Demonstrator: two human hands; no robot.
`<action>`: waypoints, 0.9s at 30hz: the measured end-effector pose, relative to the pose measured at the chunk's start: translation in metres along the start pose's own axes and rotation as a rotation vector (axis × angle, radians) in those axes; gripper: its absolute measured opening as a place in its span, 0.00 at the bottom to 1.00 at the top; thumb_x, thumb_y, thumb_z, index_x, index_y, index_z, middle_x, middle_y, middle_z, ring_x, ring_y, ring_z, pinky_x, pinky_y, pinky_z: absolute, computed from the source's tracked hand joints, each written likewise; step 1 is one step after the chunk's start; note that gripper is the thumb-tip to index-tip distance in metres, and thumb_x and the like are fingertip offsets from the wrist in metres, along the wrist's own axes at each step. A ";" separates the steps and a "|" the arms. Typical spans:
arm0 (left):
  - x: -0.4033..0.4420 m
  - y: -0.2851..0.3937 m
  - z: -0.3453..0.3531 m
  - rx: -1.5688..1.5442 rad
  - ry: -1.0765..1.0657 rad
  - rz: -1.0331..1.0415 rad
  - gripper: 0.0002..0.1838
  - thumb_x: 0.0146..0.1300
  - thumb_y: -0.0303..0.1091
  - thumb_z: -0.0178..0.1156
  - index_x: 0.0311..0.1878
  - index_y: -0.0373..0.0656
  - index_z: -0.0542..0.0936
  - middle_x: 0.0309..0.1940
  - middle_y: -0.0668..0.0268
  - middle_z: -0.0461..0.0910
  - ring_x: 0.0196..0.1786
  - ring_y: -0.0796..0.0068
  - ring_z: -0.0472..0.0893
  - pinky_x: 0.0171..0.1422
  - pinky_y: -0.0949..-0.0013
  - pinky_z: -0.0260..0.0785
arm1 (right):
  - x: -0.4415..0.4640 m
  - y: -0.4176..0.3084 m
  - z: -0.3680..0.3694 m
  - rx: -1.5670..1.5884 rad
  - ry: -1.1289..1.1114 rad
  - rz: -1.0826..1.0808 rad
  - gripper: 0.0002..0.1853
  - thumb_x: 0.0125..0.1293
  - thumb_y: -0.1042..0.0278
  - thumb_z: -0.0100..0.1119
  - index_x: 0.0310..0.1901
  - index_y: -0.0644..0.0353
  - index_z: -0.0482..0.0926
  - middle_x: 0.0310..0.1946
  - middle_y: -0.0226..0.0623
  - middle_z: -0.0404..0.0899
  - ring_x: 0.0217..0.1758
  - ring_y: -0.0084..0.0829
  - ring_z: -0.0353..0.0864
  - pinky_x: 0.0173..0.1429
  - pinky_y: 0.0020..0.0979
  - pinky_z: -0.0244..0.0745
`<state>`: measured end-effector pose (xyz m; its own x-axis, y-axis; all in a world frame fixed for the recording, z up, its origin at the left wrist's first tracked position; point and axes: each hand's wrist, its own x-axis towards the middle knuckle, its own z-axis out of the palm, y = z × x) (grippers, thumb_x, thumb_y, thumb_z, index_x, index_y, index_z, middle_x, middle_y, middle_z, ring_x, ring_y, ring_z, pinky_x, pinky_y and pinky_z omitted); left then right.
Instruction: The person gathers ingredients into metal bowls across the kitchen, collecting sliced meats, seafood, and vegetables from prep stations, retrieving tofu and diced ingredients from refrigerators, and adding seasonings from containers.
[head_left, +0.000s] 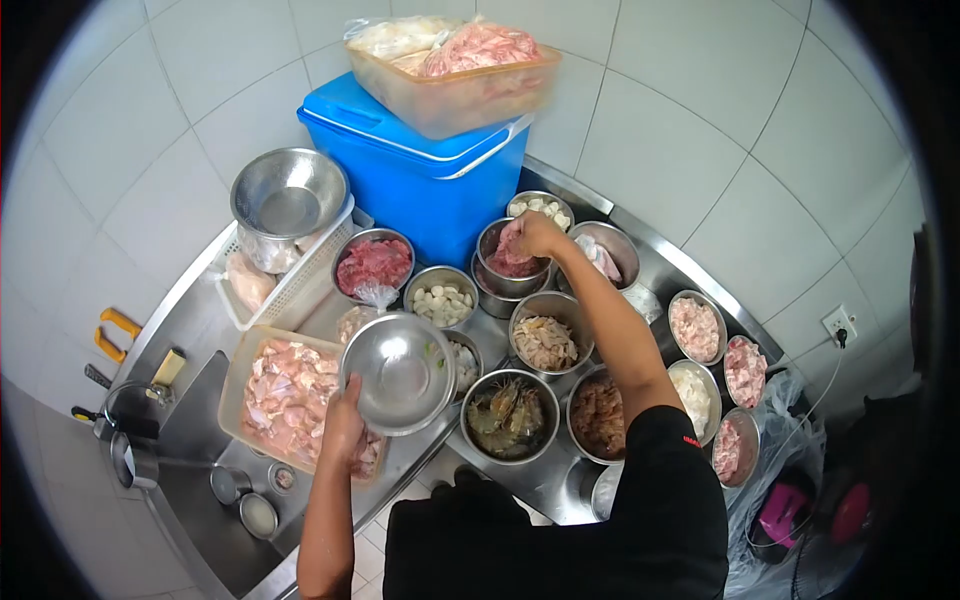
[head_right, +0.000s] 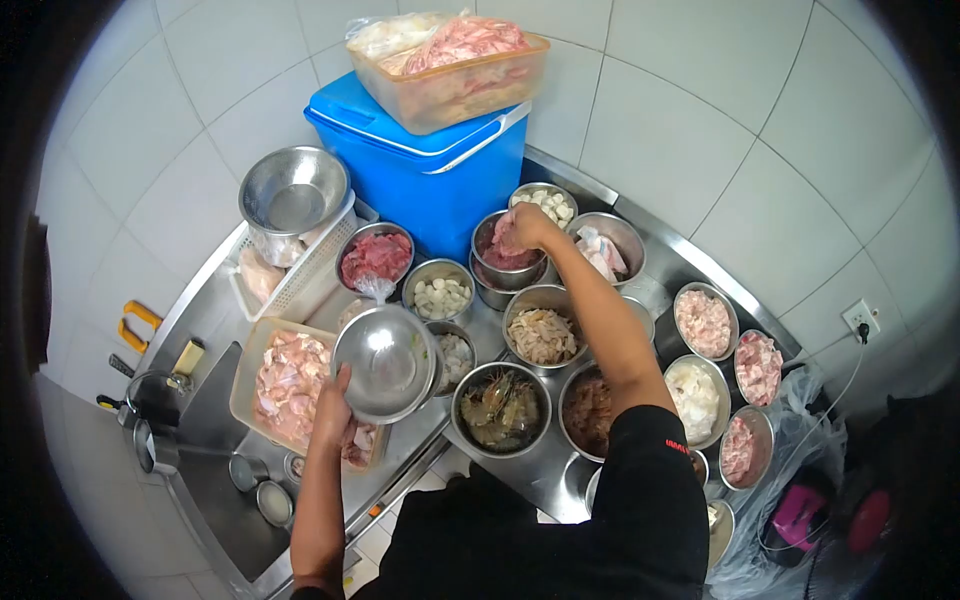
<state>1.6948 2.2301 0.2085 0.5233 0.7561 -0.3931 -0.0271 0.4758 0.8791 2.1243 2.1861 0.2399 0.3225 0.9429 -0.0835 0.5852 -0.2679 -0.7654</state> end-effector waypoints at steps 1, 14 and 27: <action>0.006 0.002 0.006 0.015 -0.026 0.000 0.22 0.71 0.42 0.48 0.55 0.30 0.71 0.43 0.55 0.79 0.41 0.69 0.81 0.41 0.67 0.75 | -0.001 0.005 0.001 -0.001 -0.004 -0.001 0.07 0.52 0.79 0.59 0.34 0.65 0.82 0.26 0.37 0.83 0.26 0.26 0.83 0.30 0.26 0.80; 0.044 0.020 0.072 0.052 -0.102 -0.016 0.24 0.72 0.44 0.43 0.54 0.28 0.70 0.40 0.54 0.79 0.32 0.65 0.82 0.29 0.64 0.79 | -0.076 -0.154 0.022 0.309 -0.445 -0.050 0.15 0.55 0.75 0.65 0.45 0.67 0.79 0.35 0.37 0.84 0.36 0.24 0.83 0.41 0.24 0.78; -0.051 -0.015 -0.042 -0.001 0.180 0.201 0.27 0.71 0.47 0.46 0.50 0.27 0.74 0.40 0.53 0.80 0.32 0.68 0.81 0.27 0.66 0.76 | -0.103 -0.248 0.146 -0.294 -0.503 -0.750 0.13 0.57 0.75 0.60 0.46 0.62 0.81 0.33 0.41 0.81 0.31 0.29 0.82 0.34 0.28 0.75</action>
<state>1.6328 2.2028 0.2045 0.3476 0.9031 -0.2523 -0.1160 0.3085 0.9441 1.8375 2.1839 0.3457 -0.5317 0.8456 0.0466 0.6957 0.4675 -0.5454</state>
